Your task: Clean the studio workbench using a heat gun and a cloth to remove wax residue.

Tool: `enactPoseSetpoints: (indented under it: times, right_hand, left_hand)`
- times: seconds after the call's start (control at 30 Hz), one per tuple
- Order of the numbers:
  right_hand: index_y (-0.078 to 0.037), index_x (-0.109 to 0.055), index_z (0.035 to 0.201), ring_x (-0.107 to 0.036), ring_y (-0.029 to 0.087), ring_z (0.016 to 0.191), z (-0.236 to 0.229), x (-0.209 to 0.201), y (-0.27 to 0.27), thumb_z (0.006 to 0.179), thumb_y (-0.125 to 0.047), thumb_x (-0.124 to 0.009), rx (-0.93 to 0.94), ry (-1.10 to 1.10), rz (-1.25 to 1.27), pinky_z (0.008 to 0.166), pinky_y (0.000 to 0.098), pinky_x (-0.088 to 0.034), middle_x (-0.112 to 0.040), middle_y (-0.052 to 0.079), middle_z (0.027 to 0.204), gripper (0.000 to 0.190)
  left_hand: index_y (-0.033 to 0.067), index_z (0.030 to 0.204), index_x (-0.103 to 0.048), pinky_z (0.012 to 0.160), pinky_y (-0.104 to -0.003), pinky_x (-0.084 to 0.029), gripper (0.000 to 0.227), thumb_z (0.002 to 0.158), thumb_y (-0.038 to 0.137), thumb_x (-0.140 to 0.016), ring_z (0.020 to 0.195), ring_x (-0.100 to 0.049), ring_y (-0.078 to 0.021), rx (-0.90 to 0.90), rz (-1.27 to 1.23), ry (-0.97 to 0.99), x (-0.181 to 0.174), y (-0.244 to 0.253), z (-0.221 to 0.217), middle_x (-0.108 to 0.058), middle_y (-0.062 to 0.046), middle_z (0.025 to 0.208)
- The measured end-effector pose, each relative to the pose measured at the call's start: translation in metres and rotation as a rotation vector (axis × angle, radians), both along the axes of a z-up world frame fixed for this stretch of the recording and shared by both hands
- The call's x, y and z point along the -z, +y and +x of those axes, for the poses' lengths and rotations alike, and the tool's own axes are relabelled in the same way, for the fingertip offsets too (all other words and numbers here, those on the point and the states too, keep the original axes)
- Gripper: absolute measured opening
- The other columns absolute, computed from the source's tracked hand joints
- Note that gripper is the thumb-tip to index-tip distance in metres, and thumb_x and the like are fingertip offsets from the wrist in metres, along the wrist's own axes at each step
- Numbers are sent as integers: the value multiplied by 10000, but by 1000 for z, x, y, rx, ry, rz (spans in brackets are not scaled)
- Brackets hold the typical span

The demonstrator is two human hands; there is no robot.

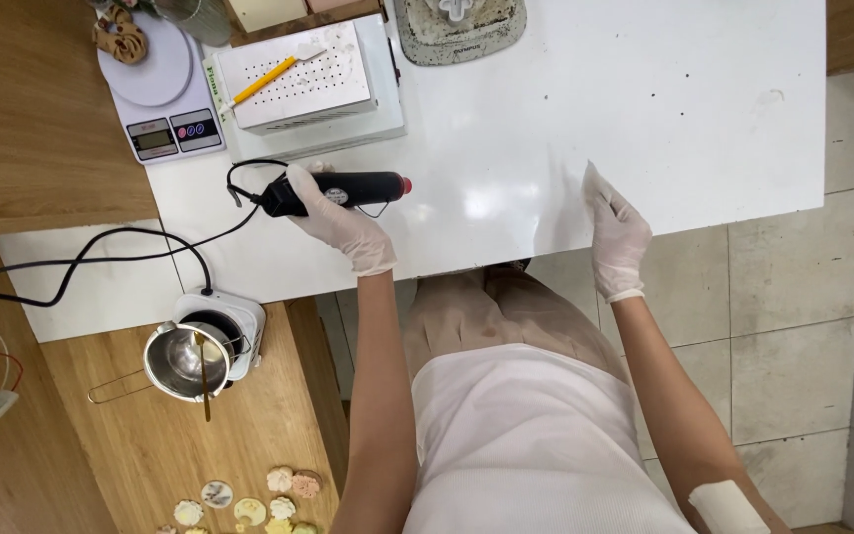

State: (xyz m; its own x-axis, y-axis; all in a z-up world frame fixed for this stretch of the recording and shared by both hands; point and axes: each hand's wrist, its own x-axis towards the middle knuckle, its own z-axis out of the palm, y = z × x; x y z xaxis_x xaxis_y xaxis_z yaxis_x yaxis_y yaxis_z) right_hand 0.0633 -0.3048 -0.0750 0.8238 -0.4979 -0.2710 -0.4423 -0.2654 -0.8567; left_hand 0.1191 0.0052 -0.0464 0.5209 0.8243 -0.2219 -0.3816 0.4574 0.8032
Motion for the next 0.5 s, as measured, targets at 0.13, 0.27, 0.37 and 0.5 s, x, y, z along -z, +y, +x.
enactPoseSetpoints:
  times: [0.13,0.27,0.37,0.5]
  right_hand:
    - [-134,-704,1360,-689,226,1009,26,1,26,1068,-251,-686,-150,110,-171,883,333,-541,-783,63,1164,315]
    - [-165,-668,1396,-660,281,1200,34,57,37,1039,-114,-642,-606,-201,-571,1035,380,-549,-715,95,1325,362]
    - [-166,-655,1390,-635,258,1299,27,95,52,1025,-58,-632,-800,-285,-685,1093,357,-542,-668,91,1410,382]
    - [-159,-635,1404,-608,298,1317,18,110,67,1023,-58,-625,-800,-208,-692,1028,350,-568,-635,129,1427,394]
  left_hand:
    - [46,973,-568,796,-327,-493,296,954,308,-706,841,-569,-162,-32,1,9,16,1,3,-597,-44,895]
    - [43,968,-568,843,-347,-496,288,959,295,-707,877,-569,-174,-50,-65,30,20,2,0,-598,-52,913]
    - [45,971,-572,861,-357,-498,269,950,281,-699,896,-570,-182,-59,-136,38,21,8,-6,-605,-57,925]
    - [37,981,-579,884,-371,-509,236,947,249,-679,917,-572,-194,-64,-163,65,26,17,-8,-604,-65,938]
